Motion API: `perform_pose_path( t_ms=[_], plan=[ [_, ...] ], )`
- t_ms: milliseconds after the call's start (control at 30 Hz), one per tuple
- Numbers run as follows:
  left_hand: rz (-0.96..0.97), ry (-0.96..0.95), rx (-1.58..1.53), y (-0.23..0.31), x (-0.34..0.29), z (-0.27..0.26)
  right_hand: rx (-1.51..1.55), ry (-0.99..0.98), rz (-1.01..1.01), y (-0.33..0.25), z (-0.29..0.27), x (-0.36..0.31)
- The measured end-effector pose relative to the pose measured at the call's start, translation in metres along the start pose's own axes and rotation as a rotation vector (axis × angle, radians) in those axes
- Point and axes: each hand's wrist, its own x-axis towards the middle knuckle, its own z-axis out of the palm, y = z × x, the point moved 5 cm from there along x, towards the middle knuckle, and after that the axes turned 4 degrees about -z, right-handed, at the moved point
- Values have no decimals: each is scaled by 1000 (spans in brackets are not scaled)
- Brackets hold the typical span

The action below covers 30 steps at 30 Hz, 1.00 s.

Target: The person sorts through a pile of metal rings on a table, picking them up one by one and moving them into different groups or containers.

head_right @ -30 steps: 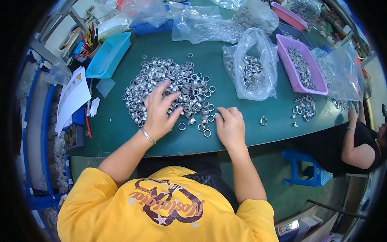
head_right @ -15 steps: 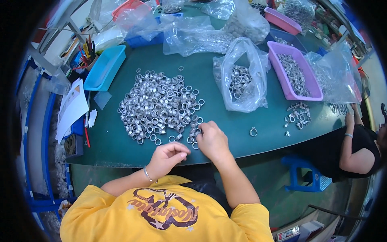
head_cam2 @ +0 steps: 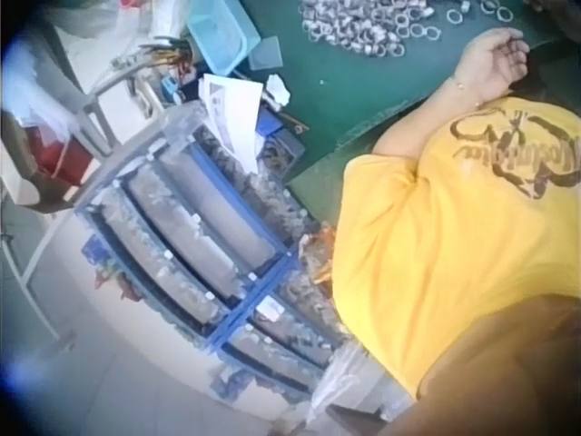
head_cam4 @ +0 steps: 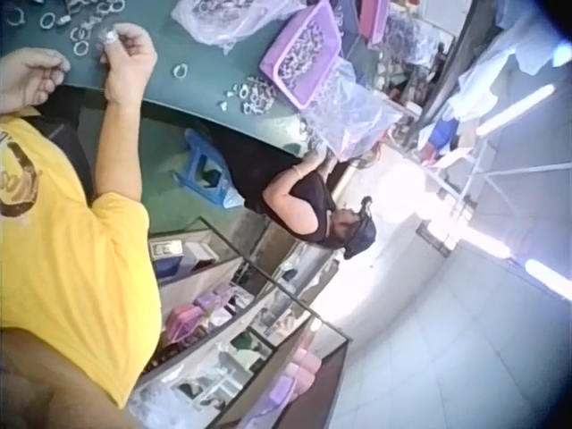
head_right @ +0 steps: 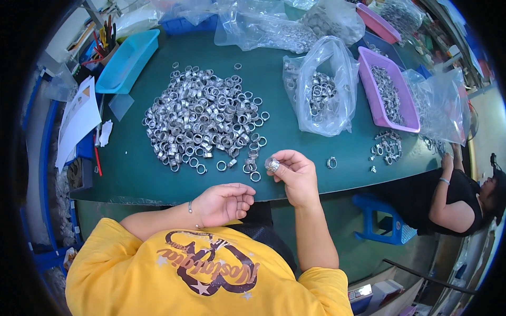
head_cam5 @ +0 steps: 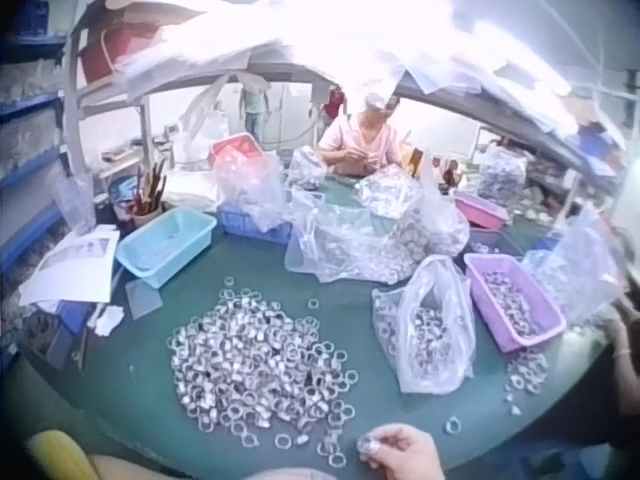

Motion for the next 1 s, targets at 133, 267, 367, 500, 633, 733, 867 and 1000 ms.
perform_pose_path(
  t_ms=[133, 267, 367, 500, 633, 733, 867, 1000],
  plan=[
    [-138, -162, -116, -8, 1, -5, -240, -43, -401, -29, 31, -20],
    [-231, -73, -92, -11, -6, 8, -697, -462, -698, -48, 71, -43],
    [-277, -108, -110, -16, 0, -9, -872, -304, -704, -39, 59, -36],
    [-214, 48, -66, -19, -2, -7, -1114, -198, -402, -16, 56, -12],
    [-203, 22, -32, -26, -4, -5, -1160, -150, -406, 3, 48, -8],
    [-188, -9, 1, -30, -5, -7, -1105, -80, -420, 6, 44, -11],
    [-208, -1, -5, -41, -3, -15, -1058, -77, -480, 6, 41, -20],
    [-202, 2, -235, -64, 21, -55, -1010, -75, -538, 10, 32, -31]
  ],
)
